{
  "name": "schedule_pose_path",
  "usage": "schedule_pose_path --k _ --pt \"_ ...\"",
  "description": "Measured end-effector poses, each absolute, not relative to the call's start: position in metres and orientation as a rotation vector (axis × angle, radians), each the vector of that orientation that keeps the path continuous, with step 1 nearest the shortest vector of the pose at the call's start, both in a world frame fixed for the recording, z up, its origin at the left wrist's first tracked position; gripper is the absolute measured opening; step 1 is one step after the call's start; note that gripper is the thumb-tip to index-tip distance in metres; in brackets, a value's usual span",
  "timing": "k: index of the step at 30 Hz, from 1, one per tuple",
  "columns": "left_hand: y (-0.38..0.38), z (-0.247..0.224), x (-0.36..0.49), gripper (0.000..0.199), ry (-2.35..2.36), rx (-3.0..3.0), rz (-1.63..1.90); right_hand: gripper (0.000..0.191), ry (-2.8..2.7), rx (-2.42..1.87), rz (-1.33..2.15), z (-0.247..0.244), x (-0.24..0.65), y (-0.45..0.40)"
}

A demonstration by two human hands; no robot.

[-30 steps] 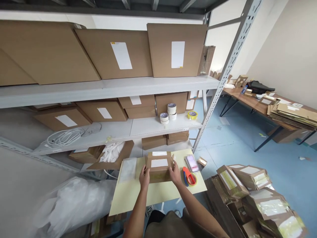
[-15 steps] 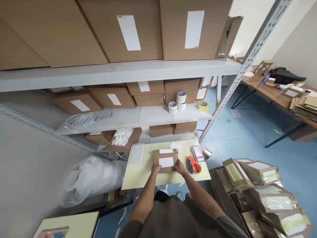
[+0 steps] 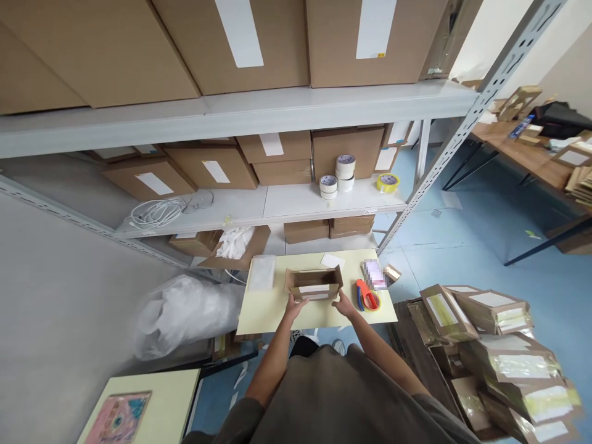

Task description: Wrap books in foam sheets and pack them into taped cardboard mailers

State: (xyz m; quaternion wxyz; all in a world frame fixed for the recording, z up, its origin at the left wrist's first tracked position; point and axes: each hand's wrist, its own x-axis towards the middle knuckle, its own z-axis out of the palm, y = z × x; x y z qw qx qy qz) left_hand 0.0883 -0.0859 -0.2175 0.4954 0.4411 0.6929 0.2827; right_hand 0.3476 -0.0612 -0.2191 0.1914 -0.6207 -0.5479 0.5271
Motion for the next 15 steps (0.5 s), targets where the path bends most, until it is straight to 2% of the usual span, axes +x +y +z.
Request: schedule_pose_path --k 2,5,7,9,11,13,15 --pt "-0.091 -0.221 0.089 0.081 1.7 0.948 0.798 0.082 -1.486 -1.67 1.47 -0.228 0.349 -0.066" --pt "-0.097 -0.213 0.085 0.099 1.825 0.893 0.987 0.084 -1.42 -1.531 1.335 -0.227 0.356 -0.066" --pt "-0.096 -0.2 0.079 0.1 1.976 0.991 1.113 0.084 -1.401 -1.511 1.193 -0.217 0.361 -0.061" --pt "-0.091 -0.185 0.073 0.076 2.093 1.18 1.204 0.077 -1.4 -1.515 1.027 -0.203 0.363 -0.054" --pt "-0.082 -0.172 0.069 0.048 2.1 1.379 1.175 0.061 -1.45 -1.472 0.91 -0.191 0.362 -0.046" --pt "-0.07 -0.166 0.068 0.037 2.004 1.534 1.012 0.044 -1.563 -1.394 0.903 -0.184 0.357 -0.038" --pt "-0.061 -0.167 0.069 0.033 1.895 1.655 0.815 0.038 -1.706 -1.364 0.956 -0.184 0.353 -0.032"
